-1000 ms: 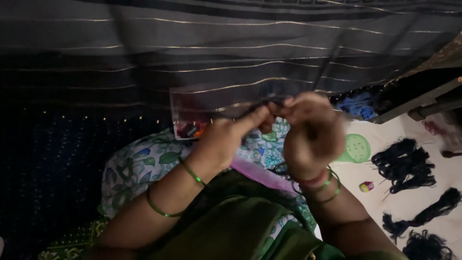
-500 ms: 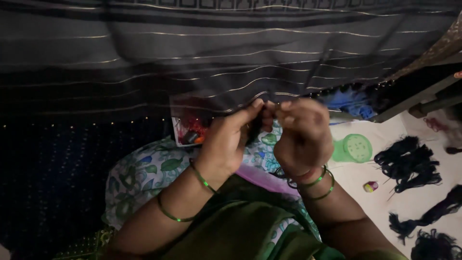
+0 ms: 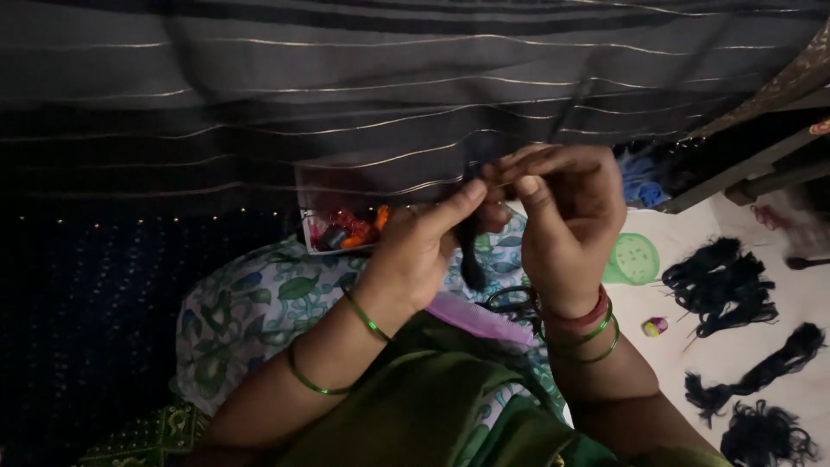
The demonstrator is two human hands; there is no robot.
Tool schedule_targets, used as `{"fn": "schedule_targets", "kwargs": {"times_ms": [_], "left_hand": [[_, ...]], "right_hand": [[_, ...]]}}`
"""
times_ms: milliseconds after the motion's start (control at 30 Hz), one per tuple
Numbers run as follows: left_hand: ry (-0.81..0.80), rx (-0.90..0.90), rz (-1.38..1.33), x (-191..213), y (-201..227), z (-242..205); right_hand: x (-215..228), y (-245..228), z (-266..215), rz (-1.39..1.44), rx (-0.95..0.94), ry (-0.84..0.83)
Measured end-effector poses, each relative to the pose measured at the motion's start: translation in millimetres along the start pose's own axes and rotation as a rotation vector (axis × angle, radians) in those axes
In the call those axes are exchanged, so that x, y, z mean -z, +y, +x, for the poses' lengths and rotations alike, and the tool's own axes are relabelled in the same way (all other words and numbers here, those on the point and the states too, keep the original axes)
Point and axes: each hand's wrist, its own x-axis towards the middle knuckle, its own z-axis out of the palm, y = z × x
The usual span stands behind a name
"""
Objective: Attaching and trimming decorative black yarn tassels on the edge of a fabric garment.
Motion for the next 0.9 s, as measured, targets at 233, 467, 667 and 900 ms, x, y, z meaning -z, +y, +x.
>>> {"fn": "schedule_targets", "kwargs": {"times_ms": [233,467,667,900], "left_hand": [[0.035,-0.107,0.241,-6.3,15.5,-2.0],[-0.022,-0.124,0.225,-13.1,30.4,-0.2],[-0.055,-0.137,0.242,-15.6,35.4,-4.4],[-0.04,-0.063,0.234,-3.5,31.5,-9.2]], "right_hand": [[-4.2,5.0,7.7,0.274,-0.137,0.069],[20.2,-1.7,46.4,0.208,0.131,0.094],[80.5,-9.9,85.5,0.151,0.172,0.022],[160.8,3.1,107.2,0.036,0.243,-0.09]]}}
